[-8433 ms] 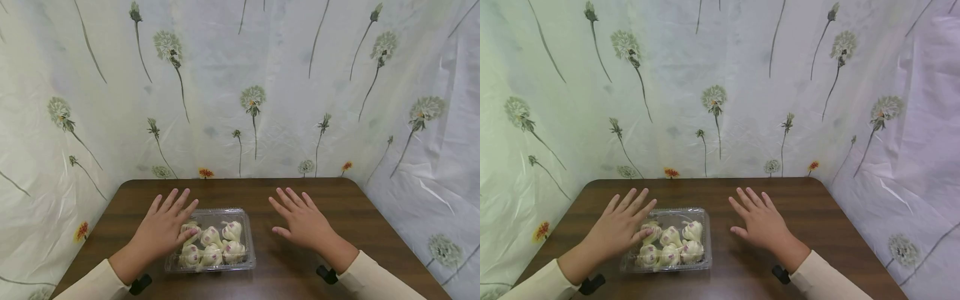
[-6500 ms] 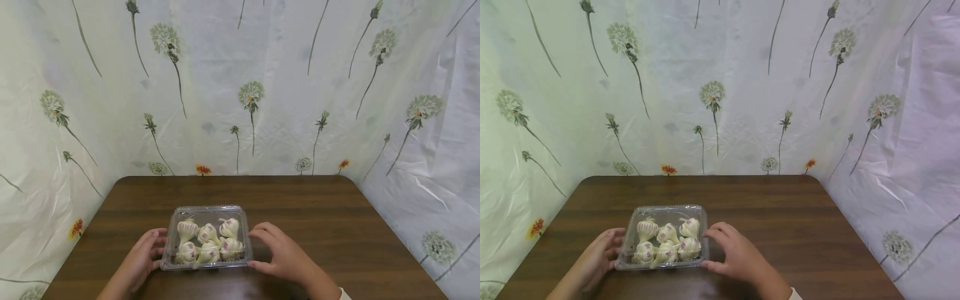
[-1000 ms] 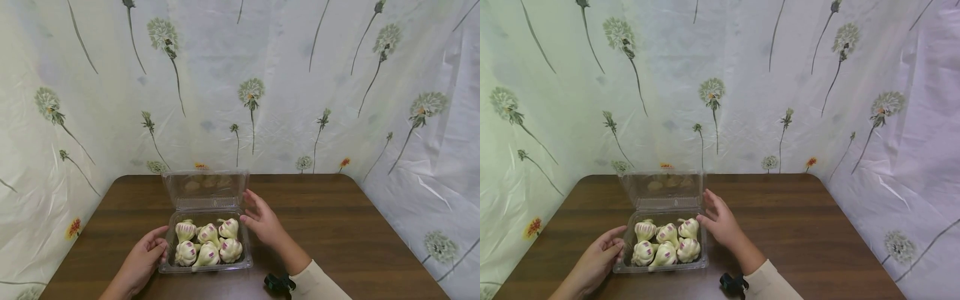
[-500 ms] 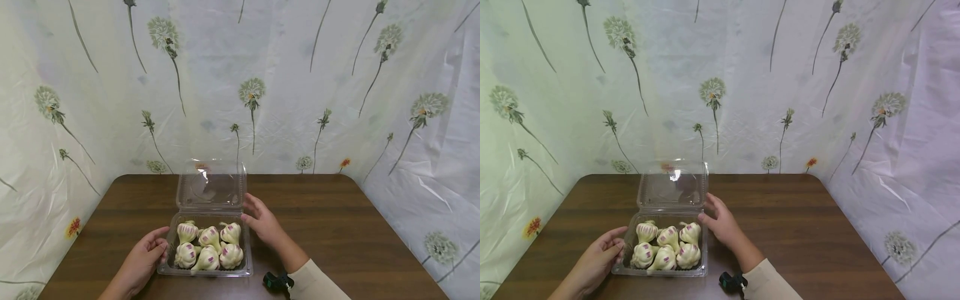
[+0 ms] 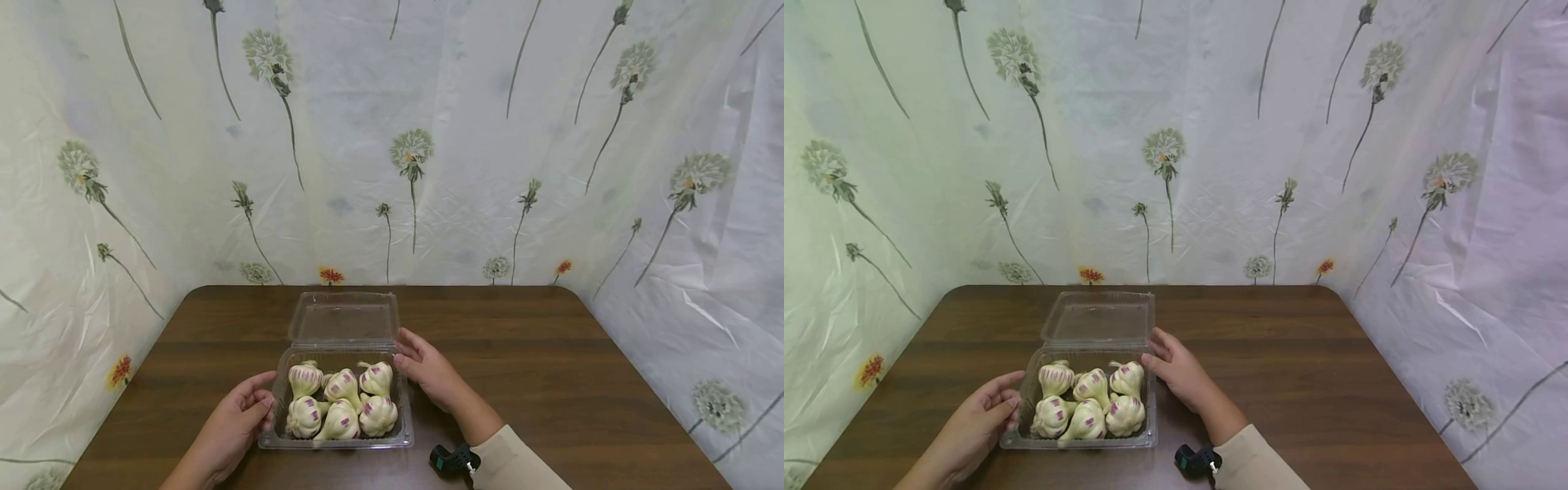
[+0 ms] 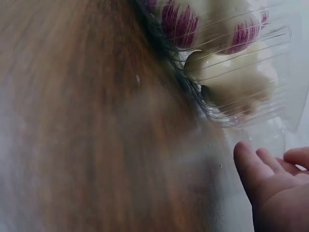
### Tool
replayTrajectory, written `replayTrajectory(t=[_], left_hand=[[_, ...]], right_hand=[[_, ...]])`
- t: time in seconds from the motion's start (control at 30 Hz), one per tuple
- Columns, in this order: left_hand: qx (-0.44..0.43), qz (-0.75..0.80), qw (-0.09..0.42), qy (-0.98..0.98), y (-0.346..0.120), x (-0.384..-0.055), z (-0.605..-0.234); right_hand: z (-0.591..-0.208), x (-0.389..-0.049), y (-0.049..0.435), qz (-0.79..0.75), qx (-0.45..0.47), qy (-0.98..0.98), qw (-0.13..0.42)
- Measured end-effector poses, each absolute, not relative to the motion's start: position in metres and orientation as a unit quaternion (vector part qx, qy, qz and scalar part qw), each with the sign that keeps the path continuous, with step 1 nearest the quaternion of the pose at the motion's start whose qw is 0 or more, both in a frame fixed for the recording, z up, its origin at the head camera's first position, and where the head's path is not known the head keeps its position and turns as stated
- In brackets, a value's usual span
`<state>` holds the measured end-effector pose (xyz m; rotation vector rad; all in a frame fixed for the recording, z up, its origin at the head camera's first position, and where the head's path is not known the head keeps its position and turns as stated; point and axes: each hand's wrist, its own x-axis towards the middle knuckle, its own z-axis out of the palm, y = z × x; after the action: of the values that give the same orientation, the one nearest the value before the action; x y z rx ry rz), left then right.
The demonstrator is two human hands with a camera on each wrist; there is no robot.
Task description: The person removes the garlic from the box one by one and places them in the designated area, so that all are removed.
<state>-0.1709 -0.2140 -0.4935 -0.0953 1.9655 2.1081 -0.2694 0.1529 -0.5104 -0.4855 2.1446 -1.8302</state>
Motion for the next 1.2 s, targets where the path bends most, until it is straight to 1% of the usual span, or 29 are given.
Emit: replayTrajectory(t=[0.2,0.47,0.93,1.07,1.2], left_hand=[[-0.048,0.725,0.121,0.677,-0.213,-0.172,-0.495],[-0.052,0.722,0.125,0.679,-0.213,-0.172,-0.495],[-0.053,0.723,0.124,0.677,-0.213,-0.172,-0.498],[-0.054,0.724,0.125,0.677,-0.214,-0.172,-0.498],[-0.05,0.722,0.122,0.679,-0.214,-0.172,-0.497]], right_hand=[[-0.511,-0.27,0.153,-0.626,-0.17,0.745,0.154],[-0.51,-0.269,0.155,-0.608,-0.173,0.761,0.148],[-0.502,-0.261,0.157,-0.569,-0.148,0.806,0.072],[-0.501,-0.261,0.155,-0.57,-0.146,0.806,0.058],[-0.5,-0.259,0.152,-0.557,-0.146,0.817,0.024]])
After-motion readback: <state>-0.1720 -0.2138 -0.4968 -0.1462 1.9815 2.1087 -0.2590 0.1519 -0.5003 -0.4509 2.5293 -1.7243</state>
